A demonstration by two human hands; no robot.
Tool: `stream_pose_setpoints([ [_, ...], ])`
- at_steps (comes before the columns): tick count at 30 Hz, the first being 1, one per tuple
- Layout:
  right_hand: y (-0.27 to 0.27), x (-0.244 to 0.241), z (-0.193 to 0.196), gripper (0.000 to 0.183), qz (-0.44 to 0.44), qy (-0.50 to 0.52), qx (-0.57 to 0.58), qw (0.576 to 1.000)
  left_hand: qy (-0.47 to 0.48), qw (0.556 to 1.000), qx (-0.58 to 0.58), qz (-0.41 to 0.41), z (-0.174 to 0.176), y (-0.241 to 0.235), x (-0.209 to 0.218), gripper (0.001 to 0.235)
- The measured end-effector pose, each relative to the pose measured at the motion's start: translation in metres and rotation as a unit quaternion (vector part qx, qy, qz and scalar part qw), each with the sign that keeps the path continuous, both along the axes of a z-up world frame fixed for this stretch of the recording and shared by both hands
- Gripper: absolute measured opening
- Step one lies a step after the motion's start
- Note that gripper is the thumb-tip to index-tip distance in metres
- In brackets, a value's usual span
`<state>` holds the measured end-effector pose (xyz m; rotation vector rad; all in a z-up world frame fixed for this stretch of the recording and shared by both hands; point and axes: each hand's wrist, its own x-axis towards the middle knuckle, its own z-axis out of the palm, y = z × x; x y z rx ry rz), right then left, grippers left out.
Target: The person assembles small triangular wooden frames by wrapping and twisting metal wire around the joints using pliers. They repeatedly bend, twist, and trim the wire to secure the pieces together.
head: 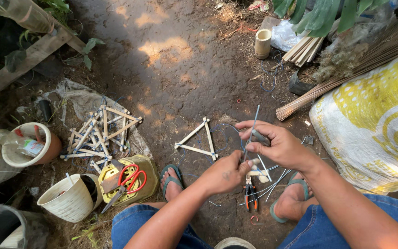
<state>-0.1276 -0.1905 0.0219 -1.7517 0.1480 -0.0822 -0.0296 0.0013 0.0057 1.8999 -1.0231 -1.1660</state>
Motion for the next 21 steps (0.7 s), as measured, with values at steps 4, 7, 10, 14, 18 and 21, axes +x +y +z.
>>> stream_pose_setpoints([
  [4, 0.005, 0.004, 0.007, 0.037, -0.053, 0.038, -0.04, 0.997, -0.094, 0.992, -0.043, 0.074, 0.008, -0.002, 0.0, 0.04],
  [7, 0.011, 0.002, 0.012, 0.034, -0.099, 0.153, -0.077, 0.98, -0.141, 0.983, -0.082, 0.088, 0.004, -0.003, 0.003, 0.039],
  [10, 0.012, -0.003, 0.02, 0.03, -0.092, 0.159, -0.135, 0.974, -0.179, 0.971, -0.13, 0.096, -0.002, -0.003, 0.003, 0.04],
  [14, 0.012, -0.006, 0.026, 0.043, -0.072, 0.091, -0.11, 0.987, -0.226, 0.952, -0.18, 0.104, -0.011, -0.005, 0.003, 0.038],
  [18, 0.011, -0.007, 0.026, 0.057, -0.055, 0.128, -0.085, 0.987, -0.254, 0.942, -0.191, 0.112, -0.017, -0.006, 0.003, 0.036],
  [21, 0.007, -0.008, 0.024, 0.063, -0.033, 0.124, -0.046, 0.991, -0.259, 0.945, -0.169, 0.111, -0.02, -0.007, 0.001, 0.035],
])
